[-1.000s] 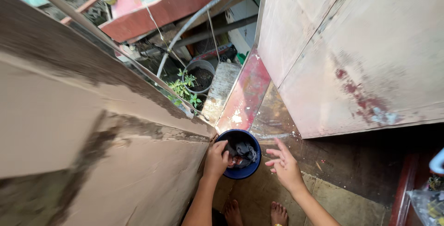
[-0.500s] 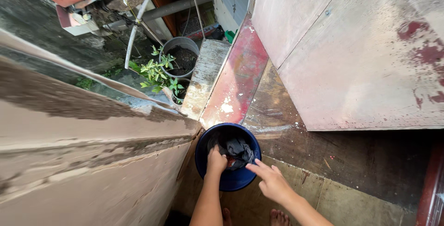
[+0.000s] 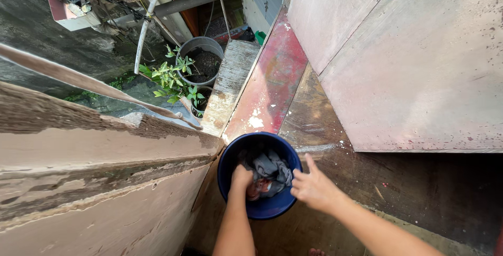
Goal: The person takes wet clothes from a blue bucket, places them on hangers, and hangs them on an outdoor clothesline. The person repeats this process for several items, including a patterned cloth and a white garment.
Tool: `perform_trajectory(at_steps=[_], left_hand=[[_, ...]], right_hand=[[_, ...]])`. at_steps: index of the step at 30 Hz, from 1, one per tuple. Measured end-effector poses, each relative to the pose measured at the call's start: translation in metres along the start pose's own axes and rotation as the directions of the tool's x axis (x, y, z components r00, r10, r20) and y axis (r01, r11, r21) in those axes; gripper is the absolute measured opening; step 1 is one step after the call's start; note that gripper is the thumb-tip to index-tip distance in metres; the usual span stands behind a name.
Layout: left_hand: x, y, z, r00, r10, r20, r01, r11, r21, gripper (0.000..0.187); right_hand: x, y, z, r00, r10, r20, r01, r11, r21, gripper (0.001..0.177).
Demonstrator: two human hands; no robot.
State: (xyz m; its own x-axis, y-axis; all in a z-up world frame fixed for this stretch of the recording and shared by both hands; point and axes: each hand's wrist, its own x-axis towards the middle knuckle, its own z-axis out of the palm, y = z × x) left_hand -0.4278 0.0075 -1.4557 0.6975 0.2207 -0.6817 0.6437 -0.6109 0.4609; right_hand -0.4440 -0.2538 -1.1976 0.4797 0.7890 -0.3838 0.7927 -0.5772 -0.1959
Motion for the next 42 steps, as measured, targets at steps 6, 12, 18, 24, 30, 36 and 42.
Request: perform_trajectory(at_steps=[6,12,18,24,30,36,42], left_hand=[[-0.025,0.049,0.032,0.993,-0.078,0.09,0.074,0.996,0.046,0.072],[-0.063,0.074,0.017,0.998,-0.048,-0.043,0.057,0.969,0.239,0.037],[-0.119,0.074,-0.006,0.909,0.41,-0.071,-0.401,0.908,0.119,0.025],[-0.177,0.089,-0.01,0.955,0.289,-0.073,-0.293,0.955,-0.055,0.08],[-0.227,0.124,-0.06,0.948,0.233,-0.215,-0.267,0.953,-0.144,0.045],[-0.307,0.146,-0.084,0.964,0.253,-0.079,-0.176,0.388,-0.905,0.048],[-0.345,0.186,-0.133,0.993,0.106,0.059,0.059,0.009,-0.998,0.063]], right_hand=[[-0.016,0.049,-0.006,0.998,0.007,0.057,0.003,0.983,-0.185,0.02],[-0.023,0.042,0.003,0.99,0.129,-0.049,-0.135,0.978,-0.157,0.023],[-0.027,-0.002,-0.009,0.927,0.342,-0.155,-0.32,0.936,0.148,0.052],[-0.042,-0.032,0.011,0.672,0.637,-0.379,-0.312,0.706,0.636,0.053],[-0.039,-0.061,0.013,0.43,0.884,0.184,-0.02,-0.194,0.981,0.051],[-0.036,-0.077,-0.051,0.708,0.472,0.525,0.316,-0.877,0.362,0.079],[-0.023,-0.071,-0.113,0.535,0.799,0.275,0.406,-0.529,0.745,0.071]])
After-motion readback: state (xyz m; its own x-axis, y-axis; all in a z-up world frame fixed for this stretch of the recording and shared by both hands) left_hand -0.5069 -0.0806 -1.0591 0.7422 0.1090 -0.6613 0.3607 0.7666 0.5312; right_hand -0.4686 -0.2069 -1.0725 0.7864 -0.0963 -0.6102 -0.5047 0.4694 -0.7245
